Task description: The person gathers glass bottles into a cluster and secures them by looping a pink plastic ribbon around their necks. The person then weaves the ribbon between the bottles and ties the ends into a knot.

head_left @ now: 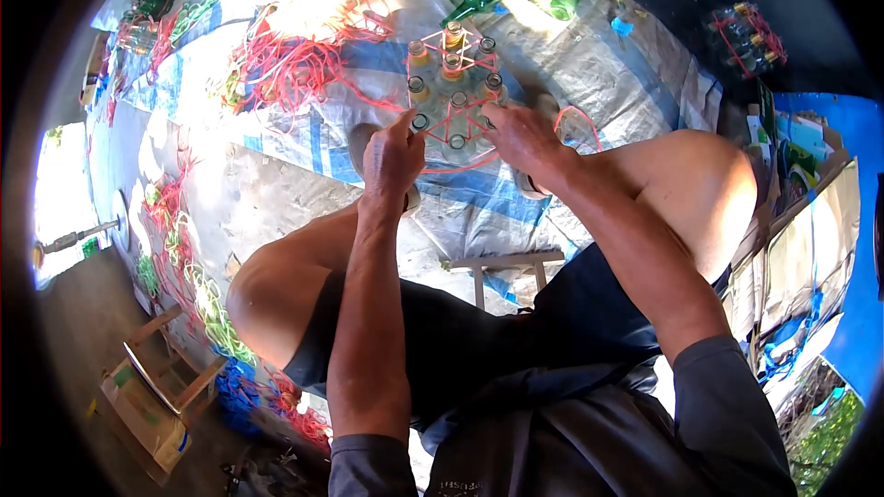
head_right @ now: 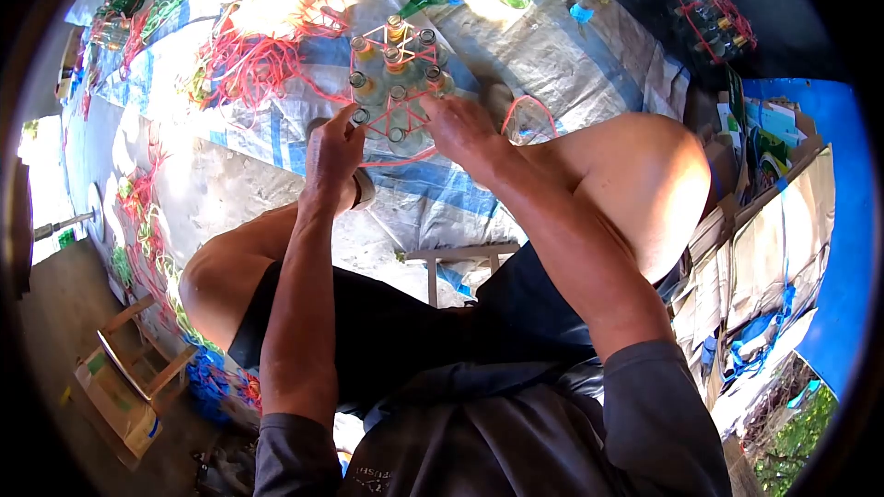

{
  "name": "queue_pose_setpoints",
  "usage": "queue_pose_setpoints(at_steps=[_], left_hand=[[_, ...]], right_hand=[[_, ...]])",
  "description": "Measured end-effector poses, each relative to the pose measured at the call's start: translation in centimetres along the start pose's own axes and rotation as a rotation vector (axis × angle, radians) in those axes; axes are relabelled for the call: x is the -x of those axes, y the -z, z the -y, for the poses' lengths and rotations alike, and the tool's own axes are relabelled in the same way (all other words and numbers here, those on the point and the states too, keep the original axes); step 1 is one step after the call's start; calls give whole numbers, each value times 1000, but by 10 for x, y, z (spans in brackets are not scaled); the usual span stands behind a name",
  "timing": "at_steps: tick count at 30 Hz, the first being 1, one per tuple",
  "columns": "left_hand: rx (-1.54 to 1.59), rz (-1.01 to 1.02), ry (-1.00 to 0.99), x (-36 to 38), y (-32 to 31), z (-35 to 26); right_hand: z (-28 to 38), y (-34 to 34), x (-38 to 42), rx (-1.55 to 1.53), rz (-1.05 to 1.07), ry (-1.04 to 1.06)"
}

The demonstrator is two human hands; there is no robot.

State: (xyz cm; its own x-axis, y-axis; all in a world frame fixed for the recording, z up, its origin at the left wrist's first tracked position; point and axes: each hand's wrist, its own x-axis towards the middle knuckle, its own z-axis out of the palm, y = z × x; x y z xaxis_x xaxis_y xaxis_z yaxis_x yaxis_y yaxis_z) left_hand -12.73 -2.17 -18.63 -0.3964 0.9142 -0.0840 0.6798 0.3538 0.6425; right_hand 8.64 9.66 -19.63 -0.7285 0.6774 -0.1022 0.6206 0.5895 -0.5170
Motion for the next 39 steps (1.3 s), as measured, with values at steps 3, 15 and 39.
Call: queue_pose_setpoints(at_steps=[3, 15, 39], left_hand=[[5, -3, -13, -1, -2, 4], [-3, -71, -43, 15, -15, -6], [38, -112, 0, 67, -70, -67]], right_hand=[[-2, 3, -2, 10, 21, 61], [-19, 24, -13, 10, 90, 150], [-1, 55, -15, 163, 10, 250]])
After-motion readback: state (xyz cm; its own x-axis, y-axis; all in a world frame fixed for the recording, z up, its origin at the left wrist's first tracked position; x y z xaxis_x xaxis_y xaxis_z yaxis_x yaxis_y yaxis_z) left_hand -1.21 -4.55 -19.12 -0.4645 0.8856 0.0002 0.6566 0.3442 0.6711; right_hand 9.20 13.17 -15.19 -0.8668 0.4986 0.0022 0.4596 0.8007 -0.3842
